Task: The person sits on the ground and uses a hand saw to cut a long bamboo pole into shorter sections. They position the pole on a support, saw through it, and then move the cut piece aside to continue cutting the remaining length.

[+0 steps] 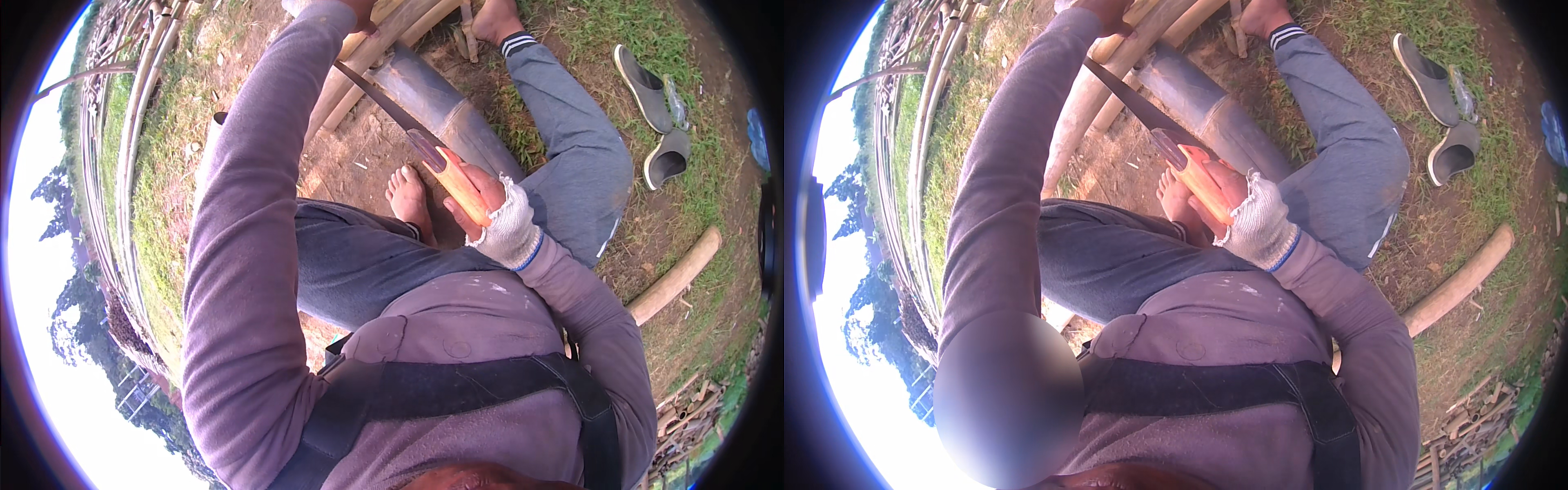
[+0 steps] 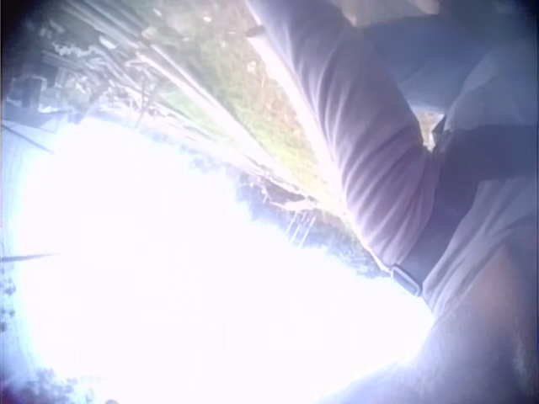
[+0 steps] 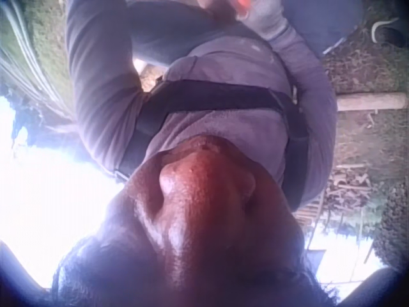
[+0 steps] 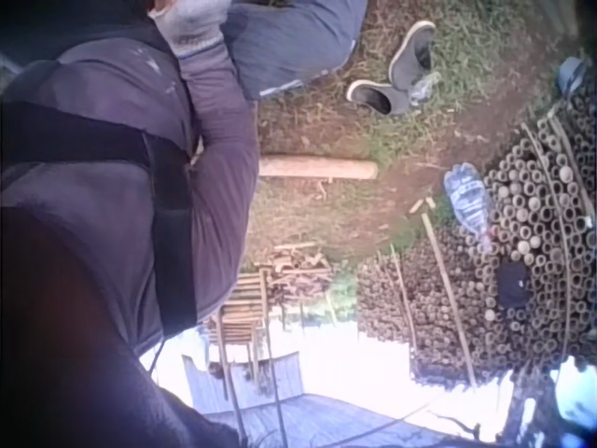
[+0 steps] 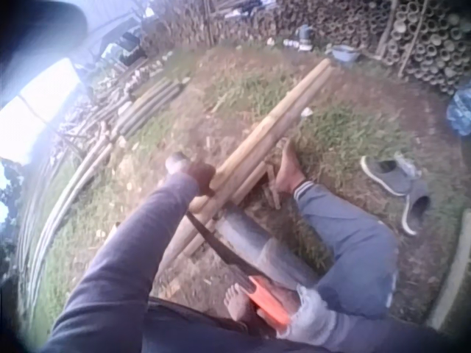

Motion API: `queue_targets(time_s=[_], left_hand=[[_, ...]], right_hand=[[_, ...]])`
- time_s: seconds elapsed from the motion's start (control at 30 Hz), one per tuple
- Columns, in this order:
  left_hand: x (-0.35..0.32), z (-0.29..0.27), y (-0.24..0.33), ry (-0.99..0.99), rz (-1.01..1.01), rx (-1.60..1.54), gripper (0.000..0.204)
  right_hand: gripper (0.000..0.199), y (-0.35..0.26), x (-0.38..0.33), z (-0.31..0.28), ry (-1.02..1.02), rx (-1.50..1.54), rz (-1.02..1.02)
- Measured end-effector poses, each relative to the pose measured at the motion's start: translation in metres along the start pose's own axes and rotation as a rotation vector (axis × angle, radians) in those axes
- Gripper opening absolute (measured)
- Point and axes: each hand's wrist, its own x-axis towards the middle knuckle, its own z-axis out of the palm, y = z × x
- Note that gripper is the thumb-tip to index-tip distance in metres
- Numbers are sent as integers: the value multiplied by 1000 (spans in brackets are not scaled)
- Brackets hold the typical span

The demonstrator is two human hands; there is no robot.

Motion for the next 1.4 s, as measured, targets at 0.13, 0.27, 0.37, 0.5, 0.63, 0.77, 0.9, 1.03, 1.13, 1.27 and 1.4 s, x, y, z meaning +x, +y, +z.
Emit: queue_targets(time_s=[0.13,0.27,0.37,0.5,0.63,0.77,0.9,1.03,1.13,1.27,1.4], left_hand=[[-1,1,0,15,19,-32,63],[-2,2,2,32,15,-50,61],[-1,-2,2,18,17,-93,58],[62,55,-16,151,199,-63,56],[38,28,2,174,176,-68,57],[35,32,-9,94,165,-83,61],[26,32,-12,163,153,-95,61],[22,33,-10,210,155,-153,62],[85,87,-23,315,270,-192,62],[75,59,-35,213,263,-336,65],[89,102,-59,638,196,-533,63]], right_hand=[[51,21,-10,10,43,-63,-126],[57,36,14,31,54,-160,-63],[59,25,35,35,67,-45,-54],[56,34,-25,24,80,-57,-73],[48,30,-30,14,24,6,47],[44,39,34,50,103,-178,-105],[54,29,44,45,123,-125,-121],[52,40,-32,19,13,-75,14],[50,-1,-30,2,90,-40,-10],[52,-6,-27,-10,96,-144,-56],[52,-13,-37,-26,56,-109,-44]])
